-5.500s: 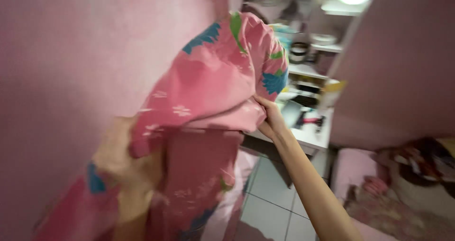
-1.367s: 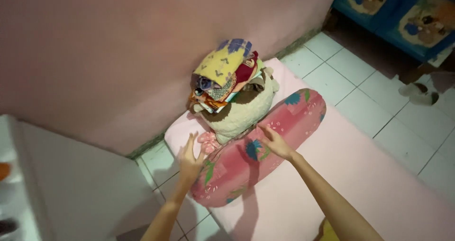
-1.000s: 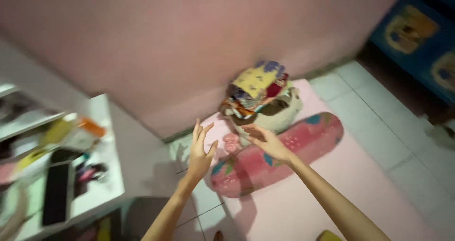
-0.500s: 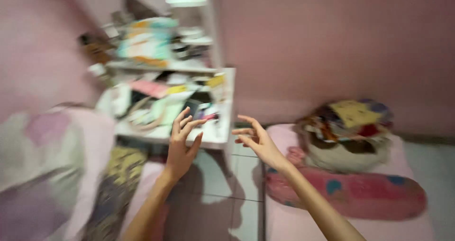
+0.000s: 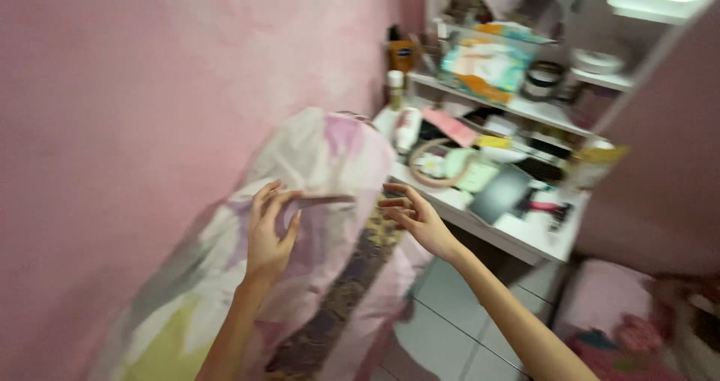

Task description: Organize various pillows and stuffed animals on a bed.

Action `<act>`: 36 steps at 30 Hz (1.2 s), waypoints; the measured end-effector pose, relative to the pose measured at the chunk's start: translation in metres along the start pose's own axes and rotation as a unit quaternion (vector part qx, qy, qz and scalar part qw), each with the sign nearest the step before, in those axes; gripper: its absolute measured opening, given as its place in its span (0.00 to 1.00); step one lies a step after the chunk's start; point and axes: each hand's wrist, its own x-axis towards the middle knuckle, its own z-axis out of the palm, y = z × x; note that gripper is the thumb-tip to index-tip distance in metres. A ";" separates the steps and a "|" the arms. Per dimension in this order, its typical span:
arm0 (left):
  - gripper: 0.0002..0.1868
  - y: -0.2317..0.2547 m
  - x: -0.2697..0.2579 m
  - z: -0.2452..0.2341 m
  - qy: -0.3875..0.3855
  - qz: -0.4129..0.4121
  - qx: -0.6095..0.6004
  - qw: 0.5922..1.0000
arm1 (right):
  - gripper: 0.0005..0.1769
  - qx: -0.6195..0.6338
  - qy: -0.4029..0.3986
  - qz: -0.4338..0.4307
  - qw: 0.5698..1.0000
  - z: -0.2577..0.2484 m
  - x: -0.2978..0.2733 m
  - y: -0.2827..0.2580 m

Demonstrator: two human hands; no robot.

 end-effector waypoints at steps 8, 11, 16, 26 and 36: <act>0.57 -0.127 -0.047 -0.058 0.053 -0.102 0.190 0.975 | 0.61 0.022 0.147 0.149 0.978 0.072 0.097 0.024; 0.60 -0.170 -0.074 -0.061 0.035 -0.126 0.247 0.960 | 0.71 0.053 0.161 0.171 0.971 0.083 0.122 0.041; 0.68 -0.199 -0.103 -0.060 -0.031 -0.212 0.336 0.917 | 0.81 0.105 0.203 0.241 0.943 0.099 0.155 0.053; 0.48 -0.218 -0.099 -0.051 0.027 -0.196 0.344 0.918 | 0.59 0.231 0.149 0.314 0.909 0.096 0.170 0.100; 0.32 -0.239 -0.076 -0.050 0.011 -0.222 0.366 0.903 | 0.28 0.397 0.172 0.268 0.861 0.126 0.129 0.067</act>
